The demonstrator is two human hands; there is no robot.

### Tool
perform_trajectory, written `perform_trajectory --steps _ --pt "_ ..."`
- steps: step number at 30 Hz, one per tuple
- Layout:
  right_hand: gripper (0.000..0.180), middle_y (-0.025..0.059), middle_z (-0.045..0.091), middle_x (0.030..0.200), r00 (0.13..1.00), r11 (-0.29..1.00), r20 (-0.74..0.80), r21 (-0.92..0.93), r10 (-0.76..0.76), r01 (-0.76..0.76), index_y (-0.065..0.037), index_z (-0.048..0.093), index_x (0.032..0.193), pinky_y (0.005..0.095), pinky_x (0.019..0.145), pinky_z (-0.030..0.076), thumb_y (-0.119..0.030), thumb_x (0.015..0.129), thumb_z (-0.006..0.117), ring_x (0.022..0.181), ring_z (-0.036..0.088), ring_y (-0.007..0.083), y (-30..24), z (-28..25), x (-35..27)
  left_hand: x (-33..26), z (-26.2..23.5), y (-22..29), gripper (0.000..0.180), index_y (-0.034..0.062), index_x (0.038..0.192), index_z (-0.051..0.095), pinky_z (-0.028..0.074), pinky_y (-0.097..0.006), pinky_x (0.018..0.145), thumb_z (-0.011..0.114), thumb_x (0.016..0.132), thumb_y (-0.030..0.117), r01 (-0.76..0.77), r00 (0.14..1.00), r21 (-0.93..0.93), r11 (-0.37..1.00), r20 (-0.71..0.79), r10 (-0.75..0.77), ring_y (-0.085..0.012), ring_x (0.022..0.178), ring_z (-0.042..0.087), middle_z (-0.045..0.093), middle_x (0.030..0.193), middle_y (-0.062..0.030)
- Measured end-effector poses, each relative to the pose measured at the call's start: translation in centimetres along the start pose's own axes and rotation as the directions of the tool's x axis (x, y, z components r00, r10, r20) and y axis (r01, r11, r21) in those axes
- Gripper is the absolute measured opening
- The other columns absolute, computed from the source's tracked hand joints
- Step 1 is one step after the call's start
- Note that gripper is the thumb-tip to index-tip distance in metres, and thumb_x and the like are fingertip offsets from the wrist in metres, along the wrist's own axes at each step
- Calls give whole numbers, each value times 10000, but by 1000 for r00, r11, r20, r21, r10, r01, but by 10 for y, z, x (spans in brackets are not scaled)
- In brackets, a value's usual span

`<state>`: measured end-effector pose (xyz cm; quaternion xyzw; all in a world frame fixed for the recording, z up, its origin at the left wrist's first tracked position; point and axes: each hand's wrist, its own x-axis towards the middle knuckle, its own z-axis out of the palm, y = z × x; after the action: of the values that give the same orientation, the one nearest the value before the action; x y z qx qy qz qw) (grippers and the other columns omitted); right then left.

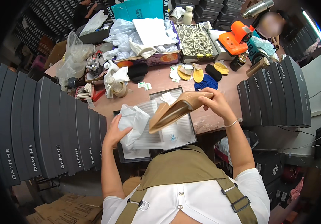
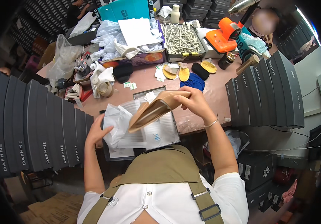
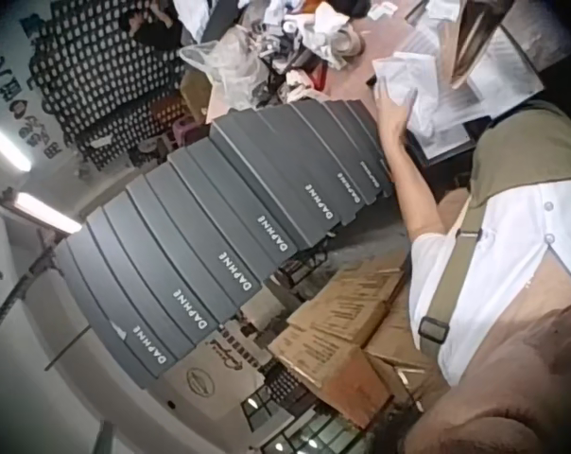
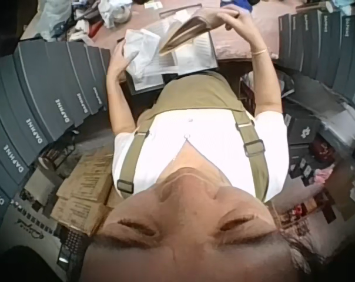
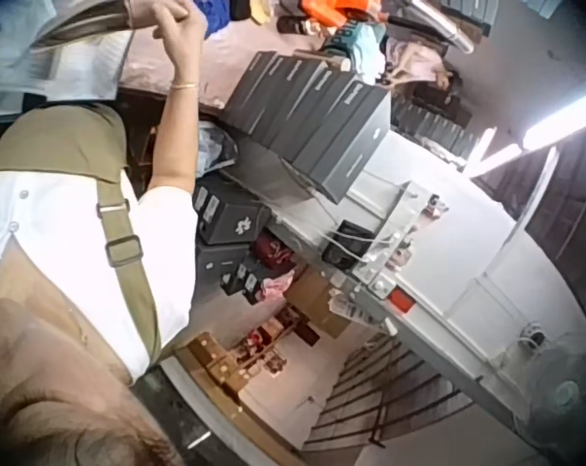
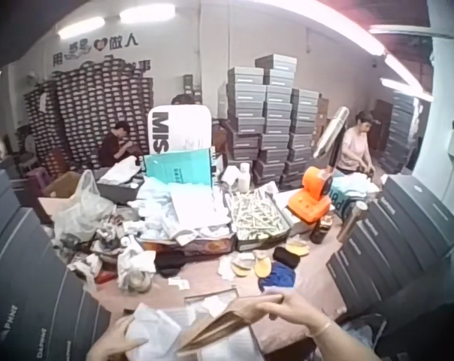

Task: Inspecting and packing high-heeled shoes into boxes at a finishing station.

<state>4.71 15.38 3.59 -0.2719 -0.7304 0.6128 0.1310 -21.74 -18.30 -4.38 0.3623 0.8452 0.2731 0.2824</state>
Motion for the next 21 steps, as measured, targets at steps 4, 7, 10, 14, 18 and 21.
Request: perform_trajectory --steps 4,7,10,14,18,21 --pt "303 14 611 741 920 996 384 -14 -77 89 1 636 934 204 511 455 -291 862 669 587 550 68 -20 44 39 9 44 67 799 32 1457 220 424 -339 980 573 895 477 196 884 -872 449 356 305 -191 1182 492 429 1369 -140" --pt "286 36 623 850 987 983 157 181 -44 15 13 607 1027 204 559 485 -232 884 646 643 570 74 3 82 52 17 72 106 616 64 1372 345 499 -319 859 482 939 479 333 889 -920 206 379 256 -158 1033 577 552 1194 -81" --pt "307 132 634 878 963 945 16 -191 -268 266 15 607 1022 302 625 508 -228 845 673 686 633 196 15 122 20 -2 95 87 502 73 1315 396 481 -323 893 501 951 403 359 933 -908 -216 341 115 -169 1063 557 541 1189 -86" --pt "312 237 602 802 974 927 222 -352 -51 129 28 570 803 433 659 472 -278 866 578 722 589 402 29 169 -30 -18 129 96 505 79 1368 315 403 -326 972 480 977 352 -127 958 -978 166 -164 -235 -184 1178 462 438 1316 -105" --pt "240 76 600 750 776 856 550 194 310 -480 13 533 824 288 566 537 -189 910 436 701 634 158 57 156 -17 1 113 26 616 49 1429 210 383 -342 995 484 974 360 17 953 -899 438 -118 -279 -219 1220 424 365 1386 -125" --pt "245 208 626 865 970 863 228 -504 86 42 1 546 963 435 692 518 -235 897 532 795 638 339 65 112 27 14 84 12 748 6 1464 147 367 -341 1019 536 944 379 86 893 -757 648 -229 -387 -250 1296 356 311 1438 -176"
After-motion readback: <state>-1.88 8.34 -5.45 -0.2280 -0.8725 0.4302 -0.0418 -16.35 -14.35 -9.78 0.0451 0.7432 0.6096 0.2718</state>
